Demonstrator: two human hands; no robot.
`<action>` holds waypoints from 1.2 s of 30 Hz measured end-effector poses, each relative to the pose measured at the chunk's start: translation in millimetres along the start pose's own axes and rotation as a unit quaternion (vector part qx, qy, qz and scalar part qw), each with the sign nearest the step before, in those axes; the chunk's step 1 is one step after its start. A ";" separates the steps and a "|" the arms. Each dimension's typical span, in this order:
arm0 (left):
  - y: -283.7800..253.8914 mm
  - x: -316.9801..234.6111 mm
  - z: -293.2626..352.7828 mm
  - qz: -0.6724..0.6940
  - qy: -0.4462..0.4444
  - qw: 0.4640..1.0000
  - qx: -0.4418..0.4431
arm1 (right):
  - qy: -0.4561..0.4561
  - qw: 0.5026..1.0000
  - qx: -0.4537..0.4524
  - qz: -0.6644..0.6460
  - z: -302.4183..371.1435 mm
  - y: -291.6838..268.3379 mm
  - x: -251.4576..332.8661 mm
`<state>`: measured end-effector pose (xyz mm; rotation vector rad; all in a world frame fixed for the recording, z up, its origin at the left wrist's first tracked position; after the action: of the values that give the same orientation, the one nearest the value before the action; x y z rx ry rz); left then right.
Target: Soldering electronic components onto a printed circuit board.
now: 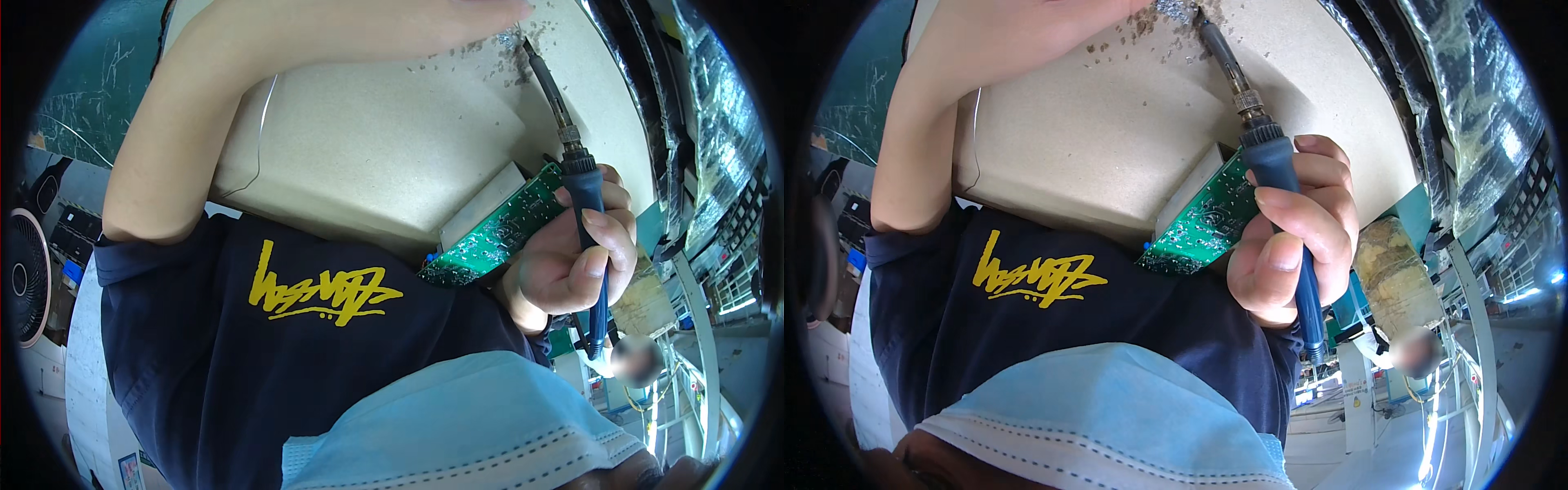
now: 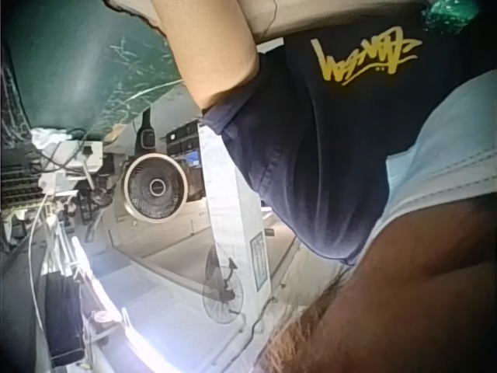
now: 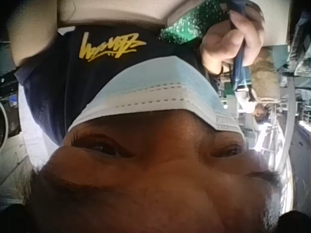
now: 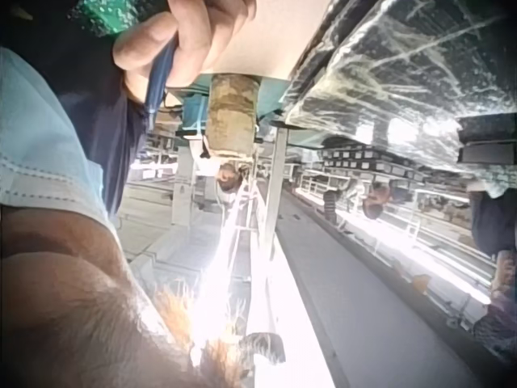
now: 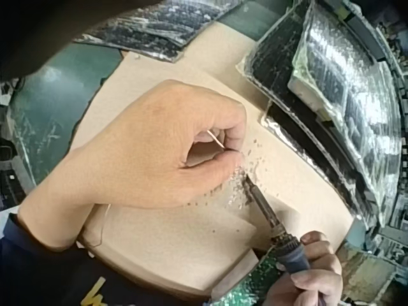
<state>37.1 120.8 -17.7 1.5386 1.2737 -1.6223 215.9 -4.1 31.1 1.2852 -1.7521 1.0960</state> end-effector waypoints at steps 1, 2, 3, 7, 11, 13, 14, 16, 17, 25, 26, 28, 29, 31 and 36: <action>-1.2 -0.2 -0.4 -0.005 -0.002 1.000 -0.006 | -0.004 1.000 -0.001 -0.008 -0.1 -0.8 1.5; -1.7 -1.2 -1.7 -0.005 0.005 1.000 -0.005 | -0.009 1.000 -0.004 -0.005 -0.1 -1.5 3.4; -3.2 -4.5 -3.4 -0.021 0.028 0.999 -0.007 | -0.011 1.000 -0.025 -0.002 0.3 -5.0 4.9; -7.2 -1.5 -0.4 0.004 -0.014 1.000 -0.004 | -0.028 0.997 -0.072 -0.003 6.0 -18.3 13.8; 4.1 -24.0 9.7 -0.017 0.050 0.997 0.061 | -0.025 0.994 -0.108 -0.017 14.6 -43.8 31.3; 28.7 -28.4 30.6 0.009 -0.007 0.990 0.139 | -0.027 0.990 -0.136 -0.023 23.4 -58.7 40.3; 38.0 -38.6 34.1 0.006 0.003 0.989 0.149 | -0.032 0.988 -0.149 -0.018 29.2 -67.6 44.6; 63.8 -97.1 55.1 -0.005 0.248 0.946 0.207 | -0.038 0.988 -0.151 0.000 42.9 -83.6 51.2; 72.2 -106.6 63.4 -0.009 0.255 0.942 0.219 | -0.040 0.986 -0.160 -0.009 49.7 -91.2 54.1; 155.8 -109.4 128.6 -0.146 0.283 0.843 0.433 | -0.086 0.969 -0.230 -0.007 87.1 -119.2 50.8; 159.6 -107.4 128.3 -0.168 0.288 0.841 0.427 | -0.085 0.969 -0.234 -0.010 90.5 -121.0 49.1; 165.1 -104.6 123.9 -0.180 0.280 0.842 0.424 | -0.103 0.965 -0.240 -0.008 95.4 -123.8 48.2; 166.1 -106.4 118.5 -0.197 0.286 0.849 0.399 | -0.110 0.962 -0.250 -0.016 97.2 -124.8 46.0; 166.1 -106.2 106.7 -0.195 0.302 0.866 0.347 | -0.111 0.962 -0.249 -0.030 99.2 -125.2 43.3; 158.2 -106.1 79.7 -0.163 0.232 0.897 0.340 | -0.129 0.958 -0.255 -0.028 107.2 -123.3 43.9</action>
<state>162.4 -34.4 35.5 2.3456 1.3229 -2.1522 317.4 -137.3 54.9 1.1716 -2.0034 0.4037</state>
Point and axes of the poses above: each hand's wrist, its own z-axis away from the middle knuckle, its own y-axis out of the palm, x = y × z, the point moved 9 cm from there along -z, towards the middle knuckle, and after that the axes turned 7 degrees about -x, right-handed, at the moved point
